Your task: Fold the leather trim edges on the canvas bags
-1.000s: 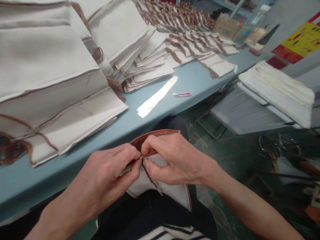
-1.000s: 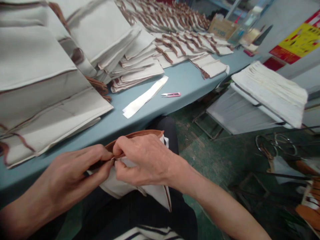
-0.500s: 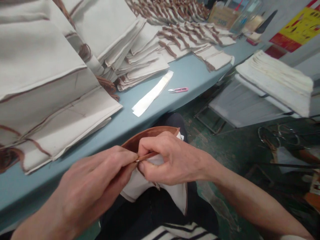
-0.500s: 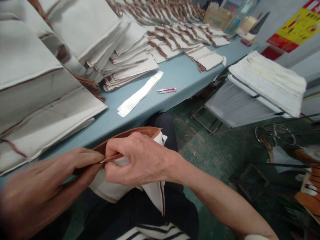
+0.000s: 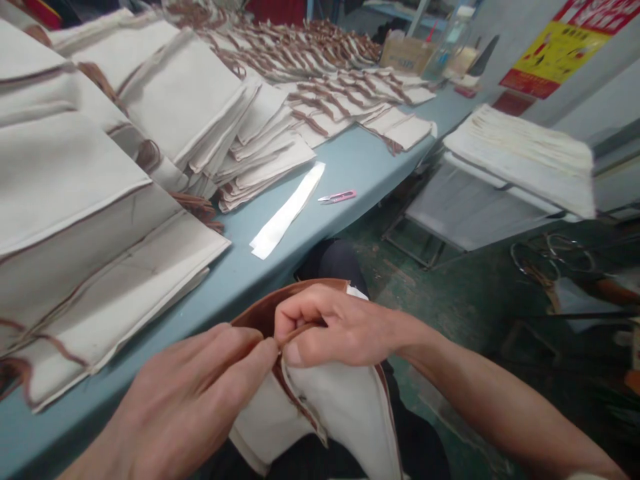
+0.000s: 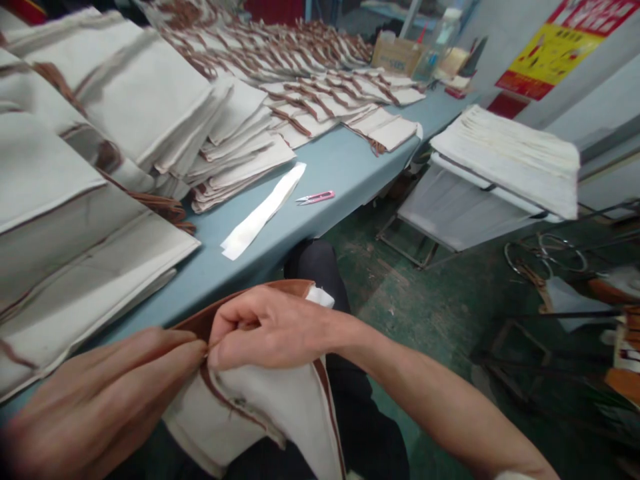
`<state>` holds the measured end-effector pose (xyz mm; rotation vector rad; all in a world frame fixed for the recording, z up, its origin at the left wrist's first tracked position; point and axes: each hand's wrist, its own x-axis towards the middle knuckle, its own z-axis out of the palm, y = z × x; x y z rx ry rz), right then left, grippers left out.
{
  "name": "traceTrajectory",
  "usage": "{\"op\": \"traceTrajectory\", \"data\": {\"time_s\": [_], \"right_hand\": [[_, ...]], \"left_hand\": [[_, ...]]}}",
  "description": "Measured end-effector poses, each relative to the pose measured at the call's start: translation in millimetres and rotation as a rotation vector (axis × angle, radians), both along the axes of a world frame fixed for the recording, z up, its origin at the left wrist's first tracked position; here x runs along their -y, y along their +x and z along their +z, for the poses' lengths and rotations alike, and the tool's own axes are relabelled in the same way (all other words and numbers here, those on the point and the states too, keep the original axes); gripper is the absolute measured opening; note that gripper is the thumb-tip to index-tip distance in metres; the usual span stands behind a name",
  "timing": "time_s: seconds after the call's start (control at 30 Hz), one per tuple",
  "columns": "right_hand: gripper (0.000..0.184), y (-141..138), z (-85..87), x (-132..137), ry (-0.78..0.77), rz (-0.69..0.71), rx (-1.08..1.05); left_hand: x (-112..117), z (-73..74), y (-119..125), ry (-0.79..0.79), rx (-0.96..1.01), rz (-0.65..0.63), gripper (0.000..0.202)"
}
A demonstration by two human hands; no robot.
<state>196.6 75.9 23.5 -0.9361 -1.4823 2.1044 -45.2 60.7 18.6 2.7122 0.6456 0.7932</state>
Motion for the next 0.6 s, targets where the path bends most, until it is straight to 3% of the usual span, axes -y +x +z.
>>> {"op": "traceTrajectory", "data": {"time_s": [0.2, 0.3, 0.37, 0.6], "right_hand": [[0.014, -3, -11.9, 1, -0.160, -0.065, -0.081], [0.018, -6, -19.1, 1, -0.088, -0.091, -0.057], [0.014, -7, -19.3, 1, 0.069, -0.109, -0.017], [0.010, -3, -1.3, 18, 0.936, -0.244, 0.293]], "left_hand": [[-12, 0.5, -5, 0.071, -0.184, -0.112, 0.039], [-15, -3.8, -1, 0.079, -0.138, -0.106, 0.039], [-15, -5.2, 2, 0.018, -0.070, -0.061, 0.033], [-6, 5.2, -7, -0.272, -0.062, 0.103, 0.023]]}}
